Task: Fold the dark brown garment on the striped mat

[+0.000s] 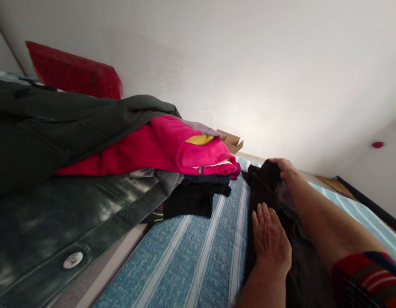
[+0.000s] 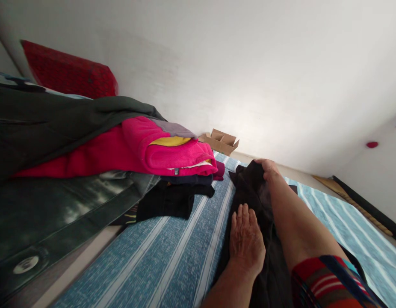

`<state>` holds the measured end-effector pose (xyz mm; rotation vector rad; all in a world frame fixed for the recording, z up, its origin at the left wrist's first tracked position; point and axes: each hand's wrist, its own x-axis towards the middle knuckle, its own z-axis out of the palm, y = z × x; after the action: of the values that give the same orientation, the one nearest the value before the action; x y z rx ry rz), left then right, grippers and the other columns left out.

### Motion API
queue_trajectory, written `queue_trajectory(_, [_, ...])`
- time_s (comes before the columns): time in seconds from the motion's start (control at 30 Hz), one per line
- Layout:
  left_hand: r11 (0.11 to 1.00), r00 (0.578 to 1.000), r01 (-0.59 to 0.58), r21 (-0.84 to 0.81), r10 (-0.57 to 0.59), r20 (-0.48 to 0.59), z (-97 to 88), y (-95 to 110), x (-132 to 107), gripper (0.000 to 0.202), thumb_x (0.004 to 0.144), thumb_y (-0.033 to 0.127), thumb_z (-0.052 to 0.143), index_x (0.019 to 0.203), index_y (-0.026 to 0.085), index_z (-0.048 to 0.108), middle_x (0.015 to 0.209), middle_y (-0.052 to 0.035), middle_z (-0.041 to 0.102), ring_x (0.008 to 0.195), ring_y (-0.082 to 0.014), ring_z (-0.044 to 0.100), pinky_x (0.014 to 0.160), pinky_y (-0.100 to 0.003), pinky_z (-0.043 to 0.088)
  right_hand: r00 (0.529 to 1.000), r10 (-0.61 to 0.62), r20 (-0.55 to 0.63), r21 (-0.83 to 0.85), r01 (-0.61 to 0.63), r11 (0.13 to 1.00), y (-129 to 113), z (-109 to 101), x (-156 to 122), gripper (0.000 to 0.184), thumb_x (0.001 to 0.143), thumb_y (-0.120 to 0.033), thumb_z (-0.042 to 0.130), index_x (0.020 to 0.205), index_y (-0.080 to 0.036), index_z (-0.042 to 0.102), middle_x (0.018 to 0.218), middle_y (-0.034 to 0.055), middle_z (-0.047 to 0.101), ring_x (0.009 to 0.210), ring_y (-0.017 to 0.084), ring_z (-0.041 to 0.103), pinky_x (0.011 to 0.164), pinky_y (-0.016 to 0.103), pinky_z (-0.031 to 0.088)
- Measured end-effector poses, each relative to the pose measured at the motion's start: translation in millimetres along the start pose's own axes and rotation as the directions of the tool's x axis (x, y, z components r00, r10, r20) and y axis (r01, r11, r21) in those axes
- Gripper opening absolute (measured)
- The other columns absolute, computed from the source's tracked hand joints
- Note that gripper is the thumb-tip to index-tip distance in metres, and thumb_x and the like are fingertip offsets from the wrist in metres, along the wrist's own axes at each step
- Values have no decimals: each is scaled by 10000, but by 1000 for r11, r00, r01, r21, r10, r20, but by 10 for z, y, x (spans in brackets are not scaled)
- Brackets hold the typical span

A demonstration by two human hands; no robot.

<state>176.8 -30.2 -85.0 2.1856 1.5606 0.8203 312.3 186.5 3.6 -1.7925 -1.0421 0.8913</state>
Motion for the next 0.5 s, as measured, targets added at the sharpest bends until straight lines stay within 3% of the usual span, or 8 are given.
queue_trajectory(0.13, [1000, 1000, 13, -7, -13, -18, 20, -1, -9, 480, 898, 191, 268, 1351, 68, 368, 1449, -166, 304, 1358, -266, 204, 1112, -436, 226, 996, -3, 94, 63, -3, 998, 59, -112, -52, 71, 665, -279, 559, 628, -218, 557, 501, 41, 591, 579, 220, 605, 554, 325, 524])
queue_trajectory(0.27, [1000, 999, 22, -1, -22, -28, 18, 0, -2, 469, 887, 193, 309, 1328, 61, 397, 1436, -171, 329, 1352, -268, 224, 1112, -427, 230, 976, -55, 209, 53, 45, 998, 140, -352, -219, 75, 656, -236, 510, 618, -201, 565, 588, 62, 636, 621, 219, 623, 588, 311, 520])
queue_trajectory(0.37, [1000, 999, 7, 16, -7, -33, 18, -7, 6, 462, 880, 198, 328, 1309, 49, 413, 1424, -187, 342, 1348, -277, 233, 1105, -442, 237, 965, -100, 242, -8, 105, 994, 218, -481, -341, 88, 639, -234, 514, 644, -184, 585, 618, 64, 647, 616, 213, 620, 583, 300, 510])
queue_trajectory(0.5, [999, 1000, -7, 33, 7, -7, 6, -11, 20, 461, 874, 200, 331, 1292, 30, 428, 1407, -205, 361, 1339, -297, 248, 1094, -466, 245, 968, -137, 210, -182, 176, 967, 285, -480, -395, 157, 676, -296, 543, 700, -162, 620, 607, 65, 641, 587, 201, 603, 533, 275, 481])
